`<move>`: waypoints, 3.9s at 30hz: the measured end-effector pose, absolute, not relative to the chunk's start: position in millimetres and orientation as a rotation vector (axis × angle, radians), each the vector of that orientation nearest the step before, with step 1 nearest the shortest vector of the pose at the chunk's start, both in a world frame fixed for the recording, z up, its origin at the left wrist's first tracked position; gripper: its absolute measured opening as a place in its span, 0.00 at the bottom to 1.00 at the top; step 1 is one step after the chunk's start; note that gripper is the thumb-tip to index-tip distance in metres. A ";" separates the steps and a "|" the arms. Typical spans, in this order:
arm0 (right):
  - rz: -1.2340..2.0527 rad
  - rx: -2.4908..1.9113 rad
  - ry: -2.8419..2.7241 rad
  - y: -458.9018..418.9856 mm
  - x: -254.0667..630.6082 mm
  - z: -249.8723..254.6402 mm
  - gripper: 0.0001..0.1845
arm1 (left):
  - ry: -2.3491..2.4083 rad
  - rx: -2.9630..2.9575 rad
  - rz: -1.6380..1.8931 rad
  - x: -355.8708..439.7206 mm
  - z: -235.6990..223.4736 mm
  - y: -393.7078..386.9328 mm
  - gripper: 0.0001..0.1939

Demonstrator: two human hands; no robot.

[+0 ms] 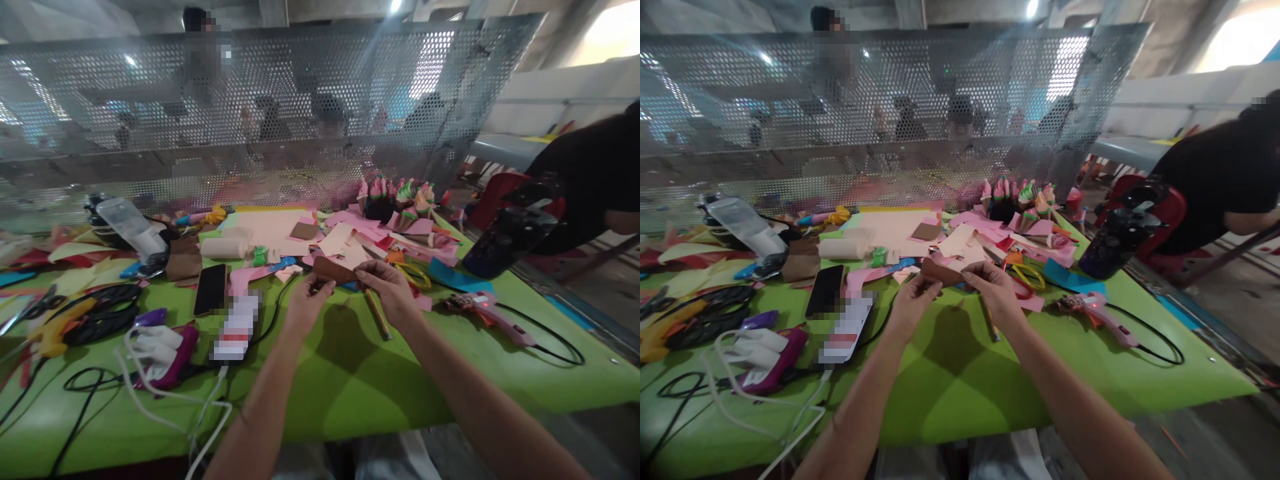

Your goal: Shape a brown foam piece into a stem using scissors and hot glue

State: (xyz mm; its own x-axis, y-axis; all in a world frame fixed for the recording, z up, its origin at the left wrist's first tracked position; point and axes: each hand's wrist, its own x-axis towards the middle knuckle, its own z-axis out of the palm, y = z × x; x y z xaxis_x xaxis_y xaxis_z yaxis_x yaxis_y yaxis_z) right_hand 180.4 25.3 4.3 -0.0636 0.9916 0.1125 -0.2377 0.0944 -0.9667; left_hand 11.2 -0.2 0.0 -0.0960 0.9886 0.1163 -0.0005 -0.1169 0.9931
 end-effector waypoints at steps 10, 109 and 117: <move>1.351 -0.919 -1.115 26.2 184.4 5.9 0.18 | 1.207 1.155 1.416 11.5 3.4 1.1 0.14; 1.359 -0.894 -1.109 27.2 182.0 -4.6 0.18 | 1.099 1.127 1.411 11.4 2.7 -0.4 0.13; 1.318 -0.878 -1.185 24.5 180.5 -2.4 0.19 | 1.109 1.084 1.415 12.2 6.3 -2.1 0.13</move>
